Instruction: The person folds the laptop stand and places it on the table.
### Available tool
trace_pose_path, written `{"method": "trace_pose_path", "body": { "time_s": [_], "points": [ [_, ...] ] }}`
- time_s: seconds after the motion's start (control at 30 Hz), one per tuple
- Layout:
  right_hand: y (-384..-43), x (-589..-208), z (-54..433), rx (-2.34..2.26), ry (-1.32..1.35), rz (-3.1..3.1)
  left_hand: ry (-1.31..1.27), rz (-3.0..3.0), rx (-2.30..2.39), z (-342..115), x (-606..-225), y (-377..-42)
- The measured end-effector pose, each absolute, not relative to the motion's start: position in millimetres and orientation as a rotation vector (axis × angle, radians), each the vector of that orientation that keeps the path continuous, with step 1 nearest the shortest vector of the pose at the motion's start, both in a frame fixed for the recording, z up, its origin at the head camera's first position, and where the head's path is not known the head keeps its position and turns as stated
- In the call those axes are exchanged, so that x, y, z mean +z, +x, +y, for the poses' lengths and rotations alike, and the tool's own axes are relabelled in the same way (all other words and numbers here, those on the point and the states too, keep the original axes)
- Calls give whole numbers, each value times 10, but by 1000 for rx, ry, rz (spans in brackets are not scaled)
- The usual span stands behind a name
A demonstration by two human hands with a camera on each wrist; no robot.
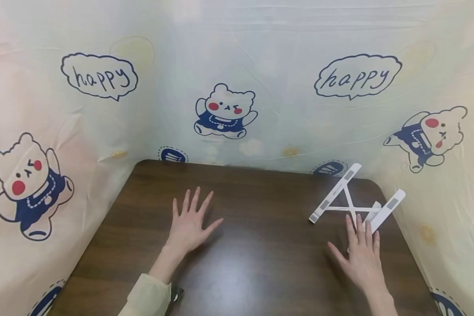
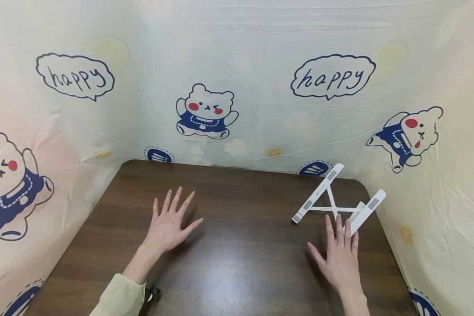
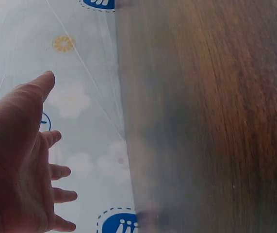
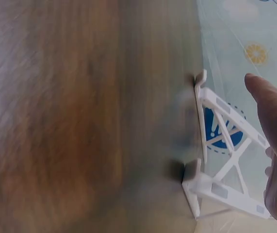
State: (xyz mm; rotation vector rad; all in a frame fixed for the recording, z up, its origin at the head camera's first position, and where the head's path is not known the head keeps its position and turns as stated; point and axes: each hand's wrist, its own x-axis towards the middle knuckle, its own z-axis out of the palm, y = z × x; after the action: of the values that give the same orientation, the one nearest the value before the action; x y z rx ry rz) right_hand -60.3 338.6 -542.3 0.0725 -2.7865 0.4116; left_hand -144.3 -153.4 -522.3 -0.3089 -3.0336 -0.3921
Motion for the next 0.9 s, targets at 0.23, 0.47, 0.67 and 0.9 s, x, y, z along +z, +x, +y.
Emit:
{"method": "trace_pose_path", "body": {
  "time_s": [0.23, 0.47, 0.67, 0.9],
  "points": [
    [-523, -5473, 3463, 422, 71, -2768, -319, -3046, -383, -1506, -5224, -1449],
    [-527, -5487, 3513, 420, 56, -2788, -382, -3031, -343, -1396, -5295, -1465],
    [-474, -5524, 3580, 430, 38, -2802, -444, -3032, -382, -1227, -5312, -1496],
    [-384, -5596, 3716, 441, 16, -2793, -535, -3054, -448, -953, -5395, -1592]
  ]
}}
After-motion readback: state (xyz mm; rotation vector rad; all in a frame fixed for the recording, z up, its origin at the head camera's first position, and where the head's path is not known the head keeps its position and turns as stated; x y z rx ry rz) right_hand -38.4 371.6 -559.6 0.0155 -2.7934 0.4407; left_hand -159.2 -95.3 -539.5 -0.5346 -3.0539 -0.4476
